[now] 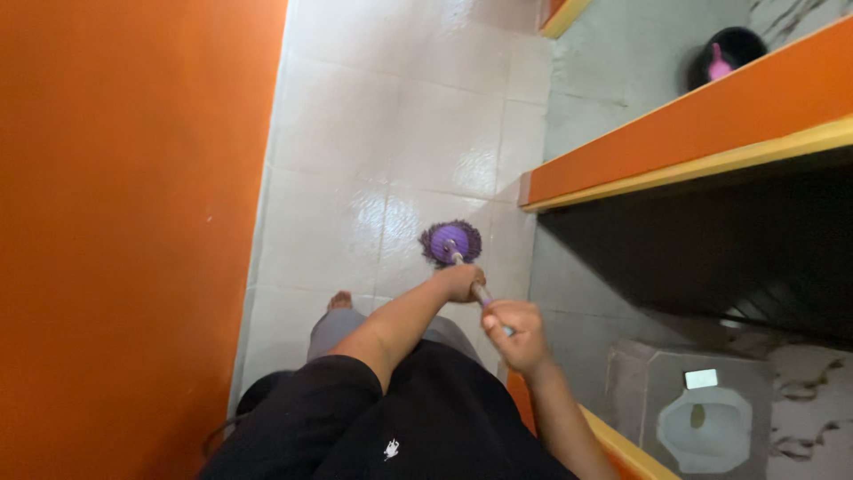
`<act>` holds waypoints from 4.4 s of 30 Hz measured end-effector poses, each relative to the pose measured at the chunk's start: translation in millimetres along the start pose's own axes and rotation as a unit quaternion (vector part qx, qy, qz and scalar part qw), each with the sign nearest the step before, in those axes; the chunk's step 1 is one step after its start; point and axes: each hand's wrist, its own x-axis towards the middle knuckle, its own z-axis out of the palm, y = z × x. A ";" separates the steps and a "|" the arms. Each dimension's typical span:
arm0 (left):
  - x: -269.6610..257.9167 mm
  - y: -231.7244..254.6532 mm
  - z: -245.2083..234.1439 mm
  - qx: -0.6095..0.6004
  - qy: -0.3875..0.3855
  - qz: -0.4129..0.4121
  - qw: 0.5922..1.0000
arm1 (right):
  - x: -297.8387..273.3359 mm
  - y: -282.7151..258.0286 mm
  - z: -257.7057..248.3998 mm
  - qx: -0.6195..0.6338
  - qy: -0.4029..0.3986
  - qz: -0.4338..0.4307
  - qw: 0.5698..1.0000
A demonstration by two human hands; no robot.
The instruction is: The person mops a tiled floor in a narrow room using a purple spin mop. They move the mop back and forth across the floor, covering the area systematically.
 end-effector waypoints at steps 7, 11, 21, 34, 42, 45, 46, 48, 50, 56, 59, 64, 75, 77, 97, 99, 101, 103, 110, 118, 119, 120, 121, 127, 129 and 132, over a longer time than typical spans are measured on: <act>-113.9 -41.1 -46.8 -0.012 -0.003 -0.194 0.981 | 13.8 -3.2 66.6 0.131 0.063 0.075 0.987; -174.0 -70.4 -64.8 0.014 0.020 -0.244 0.969 | 4.2 23.1 120.4 0.238 0.140 0.100 0.956; -237.8 -106.0 -74.3 0.090 -0.003 -0.276 0.957 | -17.1 45.1 197.7 0.241 0.220 0.157 0.932; -181.5 -80.9 -51.5 0.031 0.126 -0.328 0.936 | -4.5 21.6 153.4 0.286 0.205 0.090 0.932; -139.5 -14.4 12.2 -0.051 0.097 -0.186 0.977 | -63.7 -40.6 123.1 0.114 0.169 0.180 0.962; -133.3 9.1 36.9 -0.126 0.091 -0.137 0.978 | -82.9 -56.7 114.7 0.011 0.131 0.134 0.982; -129.7 17.8 45.5 -0.151 0.085 -0.123 0.977 | -88.1 -60.0 111.2 -0.022 0.118 0.099 0.988; -114.8 37.6 63.9 -0.174 0.088 -0.093 0.976 | -101.5 -64.7 101.1 -0.042 0.096 0.097 0.990; -105.0 51.4 81.6 -0.179 0.089 -0.045 0.979 | -115.2 -69.2 97.9 -0.053 0.075 0.110 0.990; -95.9 80.1 123.2 -0.215 0.044 -0.018 0.975 | -139.7 -79.2 92.9 -0.072 0.006 0.129 0.989; -99.7 94.4 138.5 -0.218 0.020 -0.050 0.975 | -149.8 -76.9 91.3 -0.065 -0.015 0.134 0.989; -101.2 94.7 135.3 -0.171 0.002 0.042 0.984 | -169.7 -63.6 92.5 -0.036 -0.024 0.116 0.992; -169.6 66.4 84.9 -0.037 0.002 -0.026 0.999 | -158.9 -77.6 123.3 0.083 0.117 0.126 0.982; -195.4 53.4 73.1 -0.032 -0.026 -0.081 0.996 | -153.0 -79.1 142.7 0.128 0.154 0.118 0.973; -317.3 -17.9 -7.1 -0.006 -0.084 -0.143 0.986 | -114.2 -71.7 281.7 0.255 0.323 0.085 0.907; -317.3 -17.6 -7.4 -0.002 -0.089 -0.136 0.987 | -116.5 -71.2 282.6 0.248 0.328 0.092 0.907; -314.1 -15.6 -7.1 -0.002 -0.088 -0.130 0.988 | -116.2 -69.0 279.3 0.243 0.336 0.097 0.905; -305.3 -11.2 -6.9 -0.004 -0.080 -0.124 0.989 | -116.5 -67.0 271.6 0.238 0.350 0.099 0.900; -280.8 1.0 -11.3 0.032 -0.090 -0.124 0.988 | -116.7 -58.4 245.0 0.189 0.328 0.172 0.909; -270.6 17.0 -17.9 0.114 -0.072 -0.083 0.987 | -117.2 -59.2 233.1 0.151 0.297 0.321 0.887; -269.7 19.4 -17.9 0.093 -0.068 -0.108 0.987 | -119.4 -61.2 231.0 0.163 0.306 0.309 0.886; -271.8 22.6 -14.5 0.073 -0.064 -0.133 0.986 | -123.0 -62.6 229.0 0.174 0.315 0.297 0.884; -266.9 23.0 -10.2 0.049 -0.057 -0.159 0.984 | -124.8 -59.1 222.3 0.183 0.320 0.285 0.885; -272.0 27.1 20.7 0.029 -0.008 -0.148 0.989 | -155.2 -57.6 225.1 0.163 0.327 0.246 0.898; -282.3 27.9 27.0 0.049 0.004 -0.140 0.989 | -164.5 -63.5 235.8 0.155 0.329 0.251 0.897; -294.3 24.3 30.4 0.075 -0.025 -0.132 0.988 | -172.0 -70.9 256.3 0.151 0.340 0.240 0.897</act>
